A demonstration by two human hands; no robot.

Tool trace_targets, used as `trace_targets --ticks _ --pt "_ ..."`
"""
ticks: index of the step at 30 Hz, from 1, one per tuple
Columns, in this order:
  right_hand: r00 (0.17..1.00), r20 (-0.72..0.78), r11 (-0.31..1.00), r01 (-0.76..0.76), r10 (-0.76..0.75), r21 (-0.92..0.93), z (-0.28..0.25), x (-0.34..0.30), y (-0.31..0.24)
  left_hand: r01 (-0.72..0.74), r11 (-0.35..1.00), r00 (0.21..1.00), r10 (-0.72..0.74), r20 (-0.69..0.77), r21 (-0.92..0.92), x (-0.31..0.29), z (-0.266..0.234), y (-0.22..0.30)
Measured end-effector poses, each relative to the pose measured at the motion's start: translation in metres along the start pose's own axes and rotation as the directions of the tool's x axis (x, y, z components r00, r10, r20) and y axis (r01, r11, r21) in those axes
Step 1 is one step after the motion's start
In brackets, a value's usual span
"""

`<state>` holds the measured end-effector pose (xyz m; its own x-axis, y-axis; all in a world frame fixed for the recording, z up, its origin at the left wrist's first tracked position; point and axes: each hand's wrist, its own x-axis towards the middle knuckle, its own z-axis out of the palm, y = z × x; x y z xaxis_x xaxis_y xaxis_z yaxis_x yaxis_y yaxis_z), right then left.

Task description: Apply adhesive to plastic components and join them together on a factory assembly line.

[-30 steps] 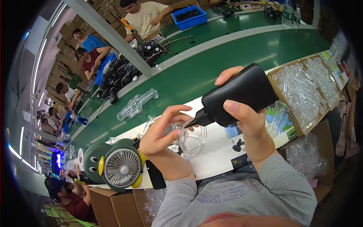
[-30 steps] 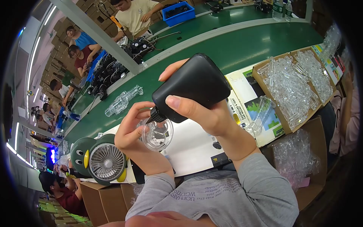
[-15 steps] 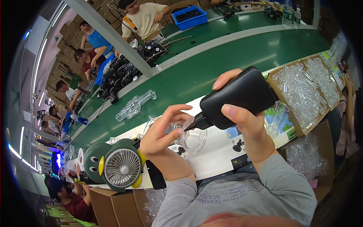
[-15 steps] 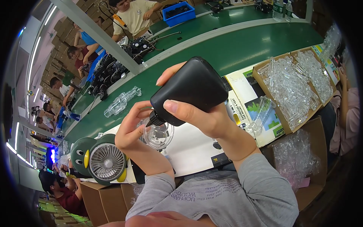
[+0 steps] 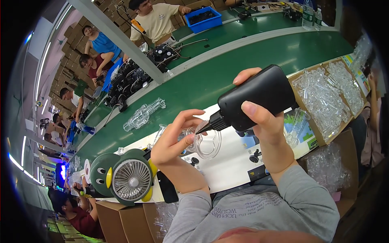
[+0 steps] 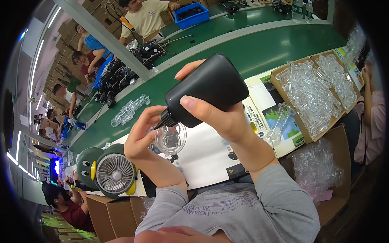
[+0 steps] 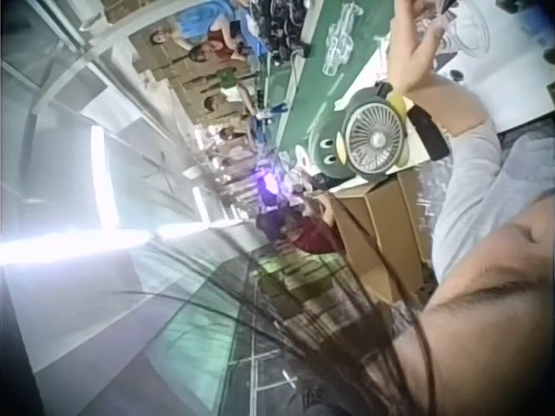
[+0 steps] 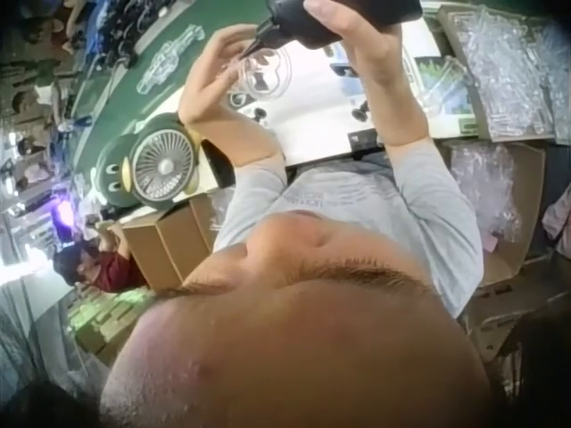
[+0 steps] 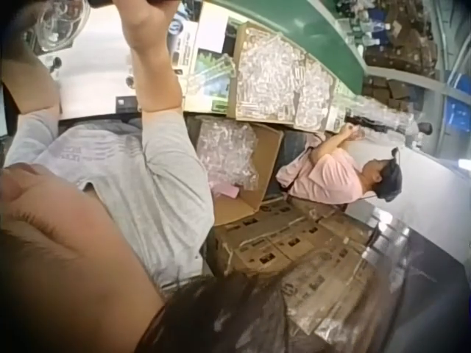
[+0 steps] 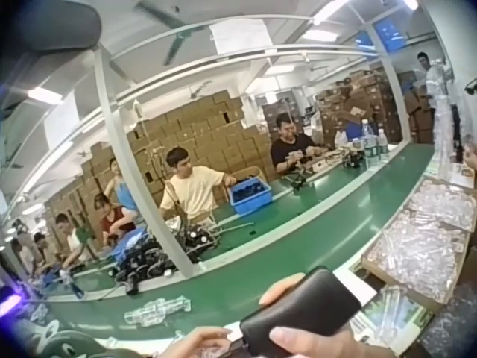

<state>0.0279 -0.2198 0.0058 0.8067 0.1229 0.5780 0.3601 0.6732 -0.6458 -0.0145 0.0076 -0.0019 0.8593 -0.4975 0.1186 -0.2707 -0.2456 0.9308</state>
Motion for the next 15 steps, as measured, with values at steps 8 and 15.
trace_targets --ticks 8,15 --pt "0.998 -0.054 0.999 0.037 -0.037 -0.003 0.003 0.003 0.007 -0.275 0.961 0.865 0.250 -0.435 0.006 -0.008 -0.007 -0.006" --pt "0.995 -0.026 0.962 0.090 -0.100 -0.258 0.005 0.013 0.047 -0.489 0.850 0.224 0.338 -0.914 0.195 -0.009 -0.030 -0.019"
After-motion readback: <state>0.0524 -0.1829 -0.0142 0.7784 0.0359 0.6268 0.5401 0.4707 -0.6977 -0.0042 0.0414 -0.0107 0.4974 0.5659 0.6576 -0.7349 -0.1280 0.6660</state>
